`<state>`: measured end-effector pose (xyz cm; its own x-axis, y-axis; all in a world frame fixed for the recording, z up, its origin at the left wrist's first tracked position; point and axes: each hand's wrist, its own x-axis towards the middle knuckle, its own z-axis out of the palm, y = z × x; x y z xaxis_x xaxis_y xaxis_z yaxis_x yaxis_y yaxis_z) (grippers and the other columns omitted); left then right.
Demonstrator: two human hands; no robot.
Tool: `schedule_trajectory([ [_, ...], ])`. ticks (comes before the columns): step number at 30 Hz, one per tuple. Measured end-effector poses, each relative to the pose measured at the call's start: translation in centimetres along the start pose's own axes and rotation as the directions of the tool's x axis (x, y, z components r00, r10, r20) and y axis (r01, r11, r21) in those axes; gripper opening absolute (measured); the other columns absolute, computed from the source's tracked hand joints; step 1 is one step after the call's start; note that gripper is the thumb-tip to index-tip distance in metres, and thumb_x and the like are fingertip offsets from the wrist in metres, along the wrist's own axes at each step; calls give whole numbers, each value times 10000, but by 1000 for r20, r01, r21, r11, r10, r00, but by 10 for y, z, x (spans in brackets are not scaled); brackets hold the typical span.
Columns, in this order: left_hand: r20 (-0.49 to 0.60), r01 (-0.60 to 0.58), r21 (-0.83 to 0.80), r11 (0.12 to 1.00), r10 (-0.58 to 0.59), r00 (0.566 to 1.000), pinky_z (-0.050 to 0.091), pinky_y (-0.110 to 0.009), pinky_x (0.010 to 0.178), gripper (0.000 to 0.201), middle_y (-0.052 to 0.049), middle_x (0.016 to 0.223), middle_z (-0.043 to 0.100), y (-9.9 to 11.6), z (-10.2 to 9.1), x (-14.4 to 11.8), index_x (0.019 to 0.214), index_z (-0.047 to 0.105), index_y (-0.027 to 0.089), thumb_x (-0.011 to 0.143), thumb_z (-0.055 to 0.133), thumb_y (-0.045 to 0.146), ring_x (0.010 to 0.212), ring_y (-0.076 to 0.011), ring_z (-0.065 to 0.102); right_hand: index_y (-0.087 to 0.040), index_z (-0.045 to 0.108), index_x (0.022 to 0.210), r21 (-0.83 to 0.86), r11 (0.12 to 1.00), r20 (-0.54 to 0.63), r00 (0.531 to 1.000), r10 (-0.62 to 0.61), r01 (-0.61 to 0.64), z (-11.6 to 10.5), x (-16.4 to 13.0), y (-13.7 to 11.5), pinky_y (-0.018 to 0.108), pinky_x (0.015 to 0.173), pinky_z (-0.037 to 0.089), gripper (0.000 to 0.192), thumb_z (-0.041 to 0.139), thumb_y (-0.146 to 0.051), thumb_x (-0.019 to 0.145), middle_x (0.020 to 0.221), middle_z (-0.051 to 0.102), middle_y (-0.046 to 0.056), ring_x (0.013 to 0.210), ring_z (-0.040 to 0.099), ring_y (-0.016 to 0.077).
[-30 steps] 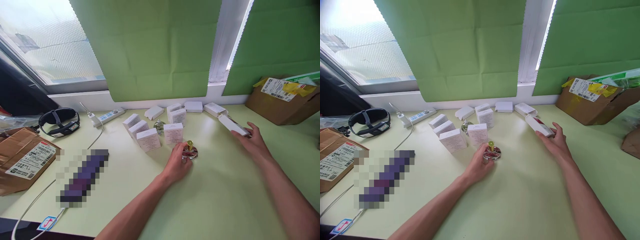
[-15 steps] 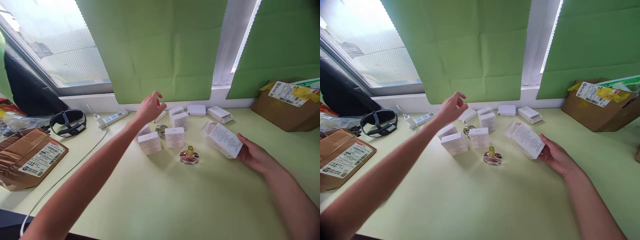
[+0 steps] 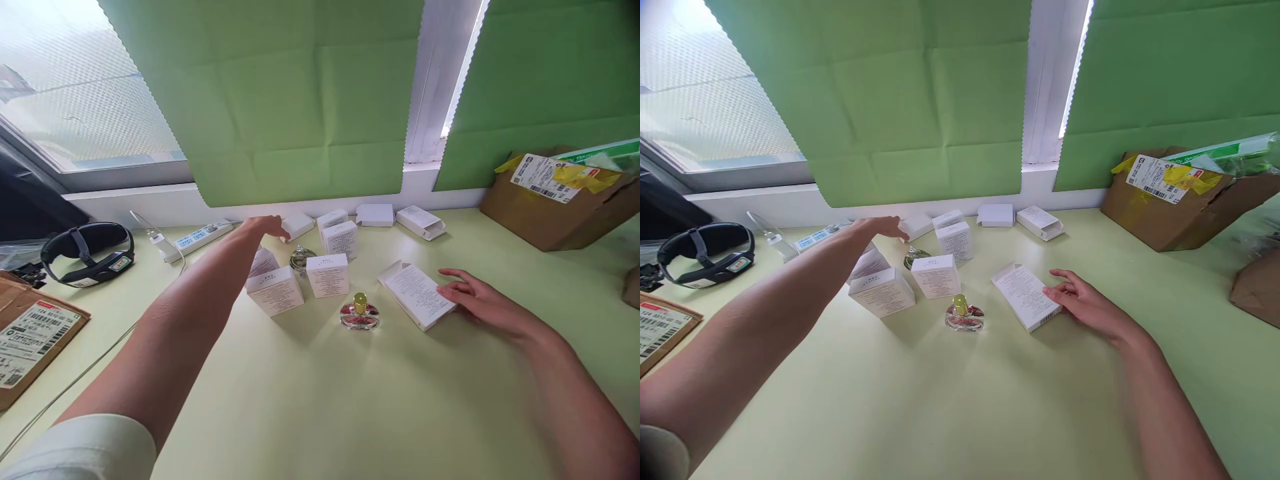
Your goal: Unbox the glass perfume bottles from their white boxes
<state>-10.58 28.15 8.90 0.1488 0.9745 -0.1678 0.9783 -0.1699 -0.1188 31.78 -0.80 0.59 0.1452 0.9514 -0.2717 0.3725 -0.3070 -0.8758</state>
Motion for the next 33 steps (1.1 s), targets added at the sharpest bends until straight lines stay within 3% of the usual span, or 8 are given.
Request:
schedule_trajectory([
  [6, 126, 33, 5, 999, -33, 991, 343, -603, 1110, 1213, -196, 1579, 401, 4, -6, 3, 1557, 317, 206, 581, 729, 798, 1396, -436, 412, -300, 600, 1272, -234, 968, -146, 981, -128, 91, 6, 3, 2, 367, 785, 573, 590, 556, -715, 856, 1079, 654, 51, 938, 672, 241],
  [12, 91, 35, -3, 999, -34, 995, 341, -532, 1118, 1188, -219, 1569, 377, 7, -8, 3, 1537, 317, 143, 638, 636, 851, 1387, -417, 403, -378, 459, 1444, -258, 956, 25, 990, -136, 137, 18, 0, -3, 335, 623, 565, 707, 624, -681, 827, 1334, 609, 43, 729, 649, 171],
  [15, 36, 61, 10, 998, -61, 997, 366, -530, 1100, 1190, -245, 1599, 284, -1, -29, 3, 1545, 288, 127, 638, 702, 777, 1390, -448, 391, -388, 484, 1416, -207, 970, 14, 992, -126, 126, 16, -3, -7, 340, 649, 560, 676, 641, -673, 824, 1375, 581, 37, 732, 643, 163],
  [18, -129, 65, 21, 998, -62, 990, 415, -497, 1051, 1105, -265, 1555, 312, -7, -70, -18, 1514, 305, 70, 692, 741, 666, 1314, -458, 469, -321, 611, 1269, -56, 986, -170, 971, -166, 159, 10, -6, -19, 332, 651, 539, 549, 643, -658, 836, 1240, 642, 55, 695, 599, 148],
  [20, -377, -5, 26, 1000, 14, 926, 390, -483, 1053, 935, -218, 1488, 381, -2, -96, -53, 1496, 296, 44, 831, 632, 608, 1300, -432, 485, -293, 644, 1189, 83, 968, -243, 947, -209, 235, 6, -8, -32, 302, 598, 509, 487, 613, -652, 861, 1162, 661, 60, 666, 562, 135],
  [24, -719, -382, 24, 924, 282, 636, 325, -505, 1095, 837, -142, 1457, 397, 41, -101, -157, 1529, 189, 81, 920, 536, 538, 1362, -365, 433, -295, 611, 1232, 405, 863, -73, 951, -300, 303, 9, -15, -57, 275, 475, 482, 532, 470, -694, 909, 1285, 635, 102, 789, 650, 203],
  [29, -613, -805, -82, 588, 607, 506, 379, -519, 1142, 841, -104, 1496, 451, 122, -36, -243, 1522, 325, 286, 804, 763, 321, 1389, -369, 441, -326, 524, 1403, 540, 825, 310, 871, -381, 169, 21, -24, -56, 300, 366, 506, 849, 427, -884, 771, 1216, 687, 126, 915, 698, 330],
  [33, -544, -879, -122, 461, 710, 448, 341, -520, 1168, 824, -115, 1479, 488, 156, -6, -250, 1518, 317, 288, 816, 734, 179, 1378, -330, 460, -377, 456, 1480, 517, 843, 253, 914, -317, 149, 24, -32, -47, 257, 338, 486, 813, 711, -647, 757, 1085, 706, 68, 707, 679, 235],
])
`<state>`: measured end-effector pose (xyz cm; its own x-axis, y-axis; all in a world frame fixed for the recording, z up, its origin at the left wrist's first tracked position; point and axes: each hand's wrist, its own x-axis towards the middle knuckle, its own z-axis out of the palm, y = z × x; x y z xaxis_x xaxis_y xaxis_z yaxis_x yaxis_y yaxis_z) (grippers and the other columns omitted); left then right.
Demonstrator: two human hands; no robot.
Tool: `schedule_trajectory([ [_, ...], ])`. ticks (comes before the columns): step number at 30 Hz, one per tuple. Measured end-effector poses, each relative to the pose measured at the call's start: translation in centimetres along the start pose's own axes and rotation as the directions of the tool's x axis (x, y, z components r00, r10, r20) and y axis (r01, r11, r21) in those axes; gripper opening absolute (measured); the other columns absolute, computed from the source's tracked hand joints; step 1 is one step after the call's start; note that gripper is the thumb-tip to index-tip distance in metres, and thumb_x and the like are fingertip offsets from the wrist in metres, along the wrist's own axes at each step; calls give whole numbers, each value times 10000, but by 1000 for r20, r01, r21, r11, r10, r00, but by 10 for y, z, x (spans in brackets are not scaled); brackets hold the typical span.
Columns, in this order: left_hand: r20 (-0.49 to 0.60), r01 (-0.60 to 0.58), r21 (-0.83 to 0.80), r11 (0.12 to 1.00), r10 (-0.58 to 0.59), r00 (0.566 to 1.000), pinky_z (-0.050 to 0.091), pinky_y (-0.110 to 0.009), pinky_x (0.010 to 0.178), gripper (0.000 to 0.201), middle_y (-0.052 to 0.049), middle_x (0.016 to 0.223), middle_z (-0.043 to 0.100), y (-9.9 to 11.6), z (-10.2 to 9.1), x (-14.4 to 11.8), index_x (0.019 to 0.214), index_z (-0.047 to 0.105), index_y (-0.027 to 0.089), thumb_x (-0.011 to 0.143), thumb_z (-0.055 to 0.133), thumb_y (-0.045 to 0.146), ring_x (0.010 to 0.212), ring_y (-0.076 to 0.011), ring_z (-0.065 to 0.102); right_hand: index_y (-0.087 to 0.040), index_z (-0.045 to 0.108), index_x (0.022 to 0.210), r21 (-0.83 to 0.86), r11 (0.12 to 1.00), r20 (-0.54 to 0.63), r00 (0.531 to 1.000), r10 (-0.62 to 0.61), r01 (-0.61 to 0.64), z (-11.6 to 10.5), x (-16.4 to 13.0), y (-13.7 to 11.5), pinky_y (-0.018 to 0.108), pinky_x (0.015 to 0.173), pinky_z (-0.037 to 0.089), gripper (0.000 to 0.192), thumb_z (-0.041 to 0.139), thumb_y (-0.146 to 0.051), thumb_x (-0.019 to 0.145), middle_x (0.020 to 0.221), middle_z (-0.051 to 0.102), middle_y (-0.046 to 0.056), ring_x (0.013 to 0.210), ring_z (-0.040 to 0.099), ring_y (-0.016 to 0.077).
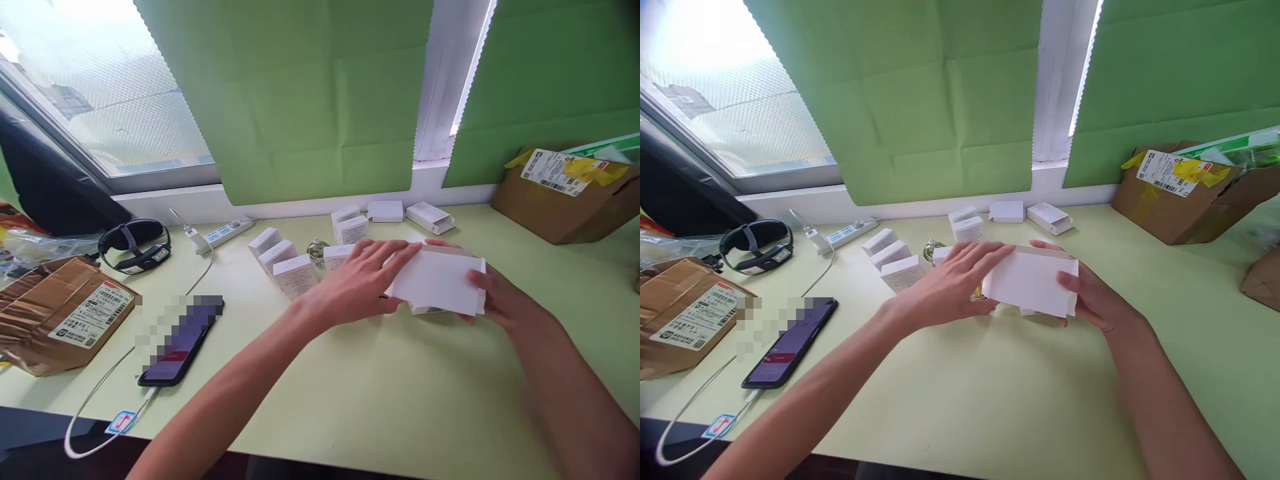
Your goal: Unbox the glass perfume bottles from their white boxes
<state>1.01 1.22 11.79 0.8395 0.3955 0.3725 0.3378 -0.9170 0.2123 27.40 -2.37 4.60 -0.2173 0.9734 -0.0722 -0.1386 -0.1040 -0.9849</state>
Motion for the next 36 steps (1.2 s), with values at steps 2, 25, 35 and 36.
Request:
schedule_trajectory([
  [2, -44, 53, -25, 998, -54, 998, 331, -525, 1175, 818, -110, 1478, 484, 0, 11, -7, 1514, 314, 315, 827, 746, 217, 1376, -326, 454, -355, 542, 1403, 7, 1000, -116, 993, 15, -15, -3, -2, 1, 240, 353, 481, 720, 807, -450, 741, 1025, 702, 49, 666, 649, 200],
  [25, -88, 754, -53, 654, -756, 649, 532, -379, 748, 287, -144, 1245, 558, -30, 126, 11, 1220, 558, 184, 1008, 454, 345, 926, -263, 652, -313, 677, 987, 299, 940, -495, 869, 4, 166, -45, 20, 26, 183, 438, 540, 254, 797, -374, 772, 971, 716, -27, 830, 668, 158],
  [35, -111, 438, -575, 691, -596, 795, 548, -344, 741, 584, -107, 1259, 501, 7, 112, -17, 1519, 274, 300, 999, 467, 482, 797, -150, 608, -393, 611, 1177, 298, 933, -243, 961, -132, 204, -20, 0, 2, 317, 649, 613, 414, 713, -580, 822, 1348, 631, -18, 1113, 645, 253],
  [36, -45, 395, -700, 594, -590, 806, 546, -317, 679, 612, -95, 1217, 507, 10, 109, -23, 1520, 260, 310, 988, 476, 522, 763, -136, 597, -395, 602, 1183, 289, 940, -143, 979, -147, 183, -13, -2, 0, 370, 708, 619, 440, 660, -652, 831, 1376, 617, -6, 1157, 630, 281],
])
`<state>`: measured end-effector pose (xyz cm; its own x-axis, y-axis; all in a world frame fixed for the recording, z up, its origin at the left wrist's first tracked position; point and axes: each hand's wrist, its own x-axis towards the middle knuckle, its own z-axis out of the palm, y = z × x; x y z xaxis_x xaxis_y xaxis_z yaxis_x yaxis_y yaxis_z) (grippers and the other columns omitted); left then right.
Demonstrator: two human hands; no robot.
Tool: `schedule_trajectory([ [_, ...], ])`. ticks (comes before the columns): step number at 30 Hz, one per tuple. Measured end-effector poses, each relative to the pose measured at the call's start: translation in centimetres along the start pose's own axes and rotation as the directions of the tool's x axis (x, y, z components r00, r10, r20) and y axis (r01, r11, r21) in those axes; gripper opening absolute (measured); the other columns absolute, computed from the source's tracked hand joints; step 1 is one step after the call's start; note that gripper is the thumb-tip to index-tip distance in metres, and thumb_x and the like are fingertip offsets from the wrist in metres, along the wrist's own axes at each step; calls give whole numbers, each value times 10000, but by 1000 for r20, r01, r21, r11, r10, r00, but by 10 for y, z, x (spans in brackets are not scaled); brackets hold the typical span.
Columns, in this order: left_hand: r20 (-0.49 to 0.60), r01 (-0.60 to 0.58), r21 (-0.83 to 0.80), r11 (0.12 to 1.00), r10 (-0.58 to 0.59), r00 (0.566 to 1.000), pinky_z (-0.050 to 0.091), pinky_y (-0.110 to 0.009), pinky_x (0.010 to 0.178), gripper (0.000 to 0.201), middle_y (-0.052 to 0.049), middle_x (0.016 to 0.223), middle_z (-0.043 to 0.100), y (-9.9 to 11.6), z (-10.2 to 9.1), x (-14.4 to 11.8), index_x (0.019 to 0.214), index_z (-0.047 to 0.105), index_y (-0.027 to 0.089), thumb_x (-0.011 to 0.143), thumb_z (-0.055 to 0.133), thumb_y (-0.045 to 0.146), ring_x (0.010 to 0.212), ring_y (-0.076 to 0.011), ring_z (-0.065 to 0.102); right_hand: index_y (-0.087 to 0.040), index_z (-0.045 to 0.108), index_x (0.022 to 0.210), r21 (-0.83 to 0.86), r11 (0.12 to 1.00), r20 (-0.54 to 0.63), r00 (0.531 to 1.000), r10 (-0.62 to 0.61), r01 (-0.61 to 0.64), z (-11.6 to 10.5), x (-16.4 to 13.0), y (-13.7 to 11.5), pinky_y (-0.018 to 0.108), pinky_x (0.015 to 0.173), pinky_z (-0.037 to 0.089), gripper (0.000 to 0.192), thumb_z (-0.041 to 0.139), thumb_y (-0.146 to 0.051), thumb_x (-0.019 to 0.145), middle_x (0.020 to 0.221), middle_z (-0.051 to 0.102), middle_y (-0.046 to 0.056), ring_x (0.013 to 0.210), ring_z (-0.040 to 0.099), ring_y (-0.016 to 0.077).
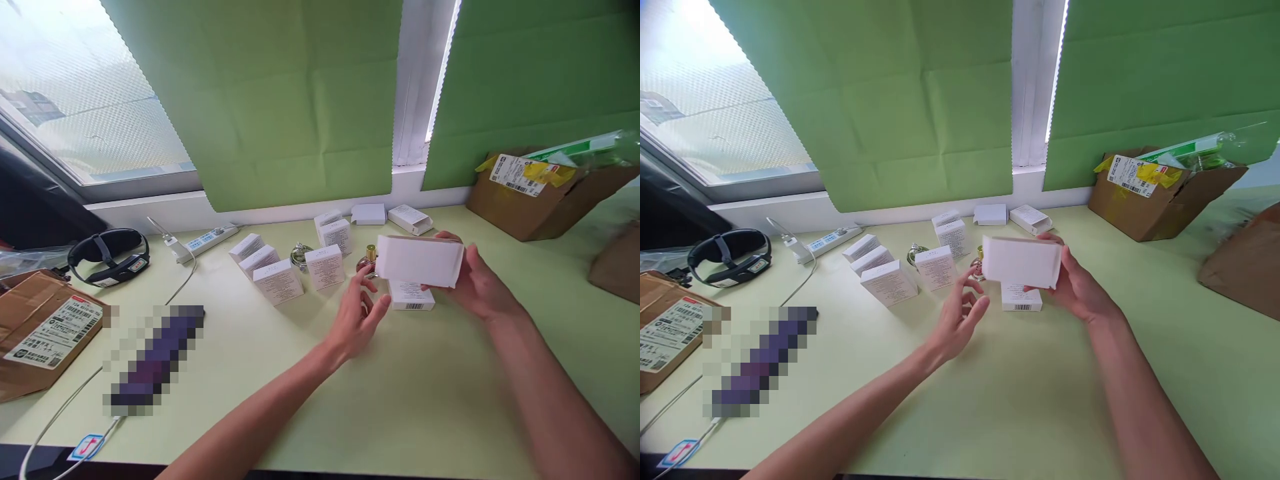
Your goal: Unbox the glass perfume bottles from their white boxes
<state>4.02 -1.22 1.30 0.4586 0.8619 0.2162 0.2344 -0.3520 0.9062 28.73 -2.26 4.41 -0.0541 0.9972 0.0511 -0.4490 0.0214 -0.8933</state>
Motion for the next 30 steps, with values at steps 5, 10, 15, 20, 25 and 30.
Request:
schedule_trajectory([
  [5, 87, 123, -535, 836, -90, 992, 548, -304, 575, 722, -131, 1217, 514, -6, -12, -14, 1522, 193, 281, 955, 437, 655, 820, -182, 636, -358, 683, 1077, -268, 963, 348, 932, 105, -9, 30, -5, 11, 495, 989, 517, 339, 474, -604, 972, 1506, 502, -1, 1369, 479, 314],
  [10, 7, 104, -615, 782, -127, 992, 581, -368, 791, 760, -148, 1419, 492, -11, -13, -19, 1510, 268, 294, 905, 559, 650, 1129, -271, 612, -376, 731, 1098, -455, 882, 462, 879, 117, 121, 50, -8, 25, 482, 1027, 494, 186, 655, -382, 928, 1506, 485, 15, 1472, 334, 322],
  [15, -46, 17, -597, 802, -55, 997, 439, -421, 1110, 824, -82, 1572, 391, -8, -17, -23, 1541, 211, 349, 882, 626, 621, 1407, -281, 420, -415, 561, 1354, -461, 886, 305, 946, 106, 49, 62, -10, 26, 470, 1138, 402, 464, 673, -462, 905, 1578, 421, 19, 1494, 309, 290],
  [20, -21, -69, -552, 831, 69, 997, 482, -421, 1046, 751, -85, 1526, 417, -19, -15, -27, 1483, 306, 345, 869, 679, 561, 1317, -280, 492, -387, 501, 1414, -501, 845, 189, 929, 319, -188, 65, -13, 22, 404, 1029, 503, 522, 632, -514, 924, 1574, 430, 50, 1385, 474, 293],
  [25, -37, -140, -491, 860, 141, 989, 505, -407, 984, 767, -83, 1442, 444, -27, -12, -28, 1410, 349, 349, 795, 758, 558, 1237, -271, 520, -416, 443, 1481, -499, 778, 117, 860, 496, -381, 61, -16, 23, 334, 841, 573, 621, 622, -575, 909, 1427, 579, 57, 1156, 638, 268],
  [30, -72, -95, -494, 864, 69, 995, 495, -387, 982, 763, -76, 1370, 491, -21, -12, -30, 1368, 325, 344, 787, 745, 603, 1203, -252, 529, -446, 450, 1460, -430, 790, 99, 847, 522, -436, 57, -16, 29, 207, 483, 480, 605, 604, -616, 900, 1070, 692, 38, 722, 635, 156],
])
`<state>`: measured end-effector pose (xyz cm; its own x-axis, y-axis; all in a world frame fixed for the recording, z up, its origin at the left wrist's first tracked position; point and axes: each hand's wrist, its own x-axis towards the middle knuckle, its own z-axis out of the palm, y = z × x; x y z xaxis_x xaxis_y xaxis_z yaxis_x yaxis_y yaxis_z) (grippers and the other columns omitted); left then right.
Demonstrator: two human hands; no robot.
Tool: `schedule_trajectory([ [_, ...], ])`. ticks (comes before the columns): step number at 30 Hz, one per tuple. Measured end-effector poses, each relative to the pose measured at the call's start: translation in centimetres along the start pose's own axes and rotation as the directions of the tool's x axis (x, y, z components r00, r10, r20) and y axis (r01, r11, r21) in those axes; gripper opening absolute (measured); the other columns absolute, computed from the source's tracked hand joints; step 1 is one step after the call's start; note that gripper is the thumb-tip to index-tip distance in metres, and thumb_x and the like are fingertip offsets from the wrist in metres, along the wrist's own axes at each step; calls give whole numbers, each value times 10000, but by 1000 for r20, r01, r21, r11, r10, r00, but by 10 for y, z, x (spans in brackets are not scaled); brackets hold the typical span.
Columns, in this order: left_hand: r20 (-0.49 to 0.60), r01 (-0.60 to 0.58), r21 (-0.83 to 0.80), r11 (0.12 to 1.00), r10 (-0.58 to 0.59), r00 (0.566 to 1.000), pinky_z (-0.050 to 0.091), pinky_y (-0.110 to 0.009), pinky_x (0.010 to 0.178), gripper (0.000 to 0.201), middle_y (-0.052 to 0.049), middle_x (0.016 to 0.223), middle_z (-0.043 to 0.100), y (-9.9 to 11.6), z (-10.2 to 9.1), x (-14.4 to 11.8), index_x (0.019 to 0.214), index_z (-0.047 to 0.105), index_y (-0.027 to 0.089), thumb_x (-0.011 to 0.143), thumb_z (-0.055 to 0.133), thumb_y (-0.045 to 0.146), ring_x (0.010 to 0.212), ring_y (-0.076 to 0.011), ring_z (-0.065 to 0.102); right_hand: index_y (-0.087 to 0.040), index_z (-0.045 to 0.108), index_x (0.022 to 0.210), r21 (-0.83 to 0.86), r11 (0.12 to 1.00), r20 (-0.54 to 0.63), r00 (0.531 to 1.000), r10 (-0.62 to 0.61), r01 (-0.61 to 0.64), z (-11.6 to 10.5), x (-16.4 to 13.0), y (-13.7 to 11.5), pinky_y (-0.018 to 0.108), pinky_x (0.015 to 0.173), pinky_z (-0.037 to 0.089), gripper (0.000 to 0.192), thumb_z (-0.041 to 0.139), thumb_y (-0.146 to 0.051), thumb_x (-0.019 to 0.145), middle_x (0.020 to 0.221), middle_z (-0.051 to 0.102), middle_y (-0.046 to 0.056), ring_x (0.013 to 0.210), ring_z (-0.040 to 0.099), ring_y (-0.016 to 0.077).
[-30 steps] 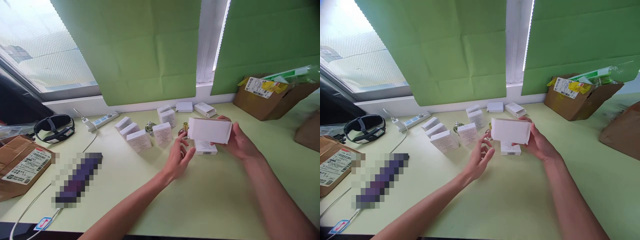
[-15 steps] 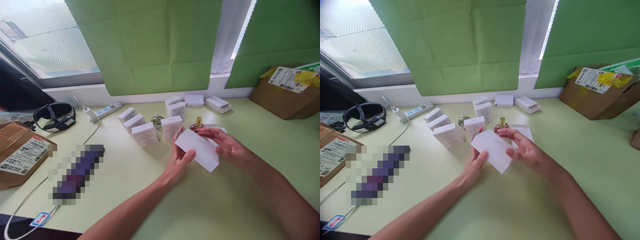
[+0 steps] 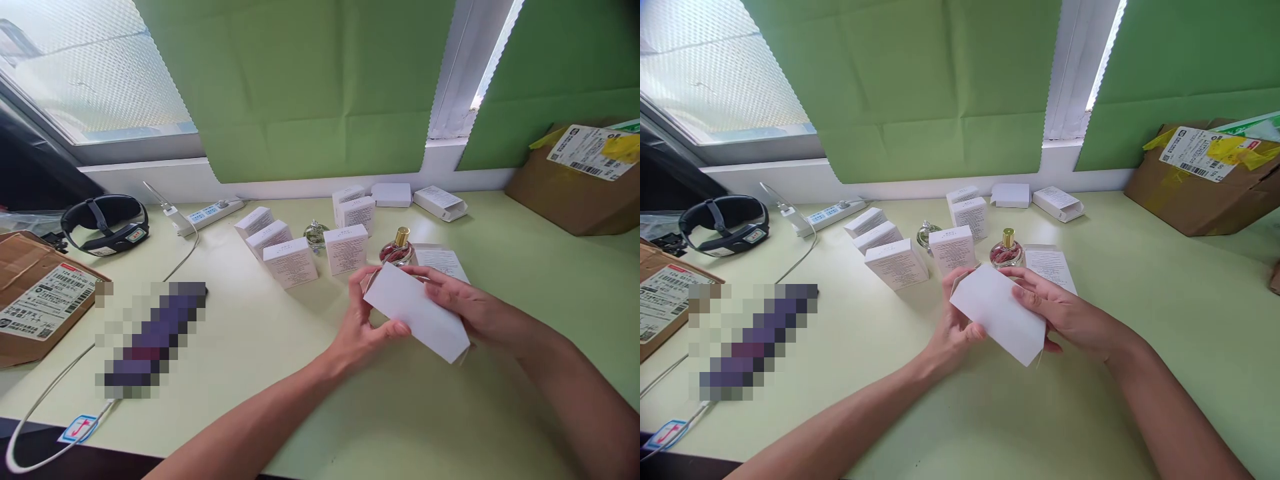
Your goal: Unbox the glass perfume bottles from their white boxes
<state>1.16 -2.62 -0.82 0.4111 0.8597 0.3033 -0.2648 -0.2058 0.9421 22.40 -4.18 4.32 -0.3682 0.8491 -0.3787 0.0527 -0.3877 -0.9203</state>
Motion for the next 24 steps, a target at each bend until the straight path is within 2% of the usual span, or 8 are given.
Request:
schedule_trajectory([
  [3, -33, 37, -9, 999, -37, 999, 498, -395, 967, 769, -76, 1352, 497, 1, 1, 1, 1344, 315, 339, 775, 739, 633, 1185, -254, 535, -426, 469, 1439, 15, 1000, -12, 1000, 24, -23, 3, -1, -3, 149, 383, 340, 601, 602, -635, 891, 746, 603, -20, 530, 495, 98],
  [5, -64, 49, -13, 999, -50, 997, 496, -399, 969, 753, -76, 1335, 501, 1, 1, 2, 1314, 321, 327, 772, 737, 641, 1187, -256, 531, -418, 465, 1441, 7, 999, -22, 999, 42, -42, 5, -2, -6, 145, 364, 308, 626, 589, -667, 881, 668, 545, -38, 486, 445, 90],
  [9, -116, 34, -11, 999, -35, 993, 511, -371, 934, 730, -83, 1378, 452, 1, 0, 2, 1260, 377, 301, 746, 740, 672, 1171, -253, 533, -399, 483, 1433, -41, 998, -12, 999, 47, -47, 9, -2, -10, 174, 356, 340, 653, 501, -743, 879, 820, 645, 16, 496, 460, 95],
  [13, -127, 80, 27, 996, -76, 989, 520, -336, 835, 666, -84, 1268, 504, 3, -1, 0, 1244, 440, 273, 799, 635, 728, 1044, -228, 564, -363, 483, 1444, -58, 998, 39, 999, 20, -18, 15, -3, -12, 199, 392, 425, 668, 468, -743, 895, 981, 693, 61, 514, 504, 95],
  [19, -118, 73, 58, 996, -66, 991, 497, -361, 952, 630, -85, 1359, 444, 6, 0, -2, 1303, 387, 300, 845, 651, 643, 1194, -250, 504, -371, 425, 1482, -32, 999, 7, 1000, 24, -24, 18, -3, -14, 208, 383, 419, 691, 467, -739, 899, 722, 631, 0, 506, 517, 134],
  [21, -109, 58, 59, 997, -51, 993, 492, -377, 975, 642, -88, 1393, 414, 6, 1, -2, 1310, 370, 308, 841, 661, 636, 1231, -260, 487, -354, 457, 1466, -44, 999, -41, 999, -6, 4, 17, -1, -12, 221, 386, 413, 691, 438, -751, 902, 749, 662, 17, 522, 539, 147],
  [24, -99, 47, 67, 997, -41, 994, 491, -403, 995, 654, -98, 1432, 378, 5, 2, -3, 1296, 354, 305, 831, 676, 633, 1270, -278, 471, -307, 573, 1373, -82, 994, -127, 989, -80, 70, 17, 3, -8, 255, 425, 435, 720, 376, -800, 886, 892, 736, 71, 631, 635, 196],
])
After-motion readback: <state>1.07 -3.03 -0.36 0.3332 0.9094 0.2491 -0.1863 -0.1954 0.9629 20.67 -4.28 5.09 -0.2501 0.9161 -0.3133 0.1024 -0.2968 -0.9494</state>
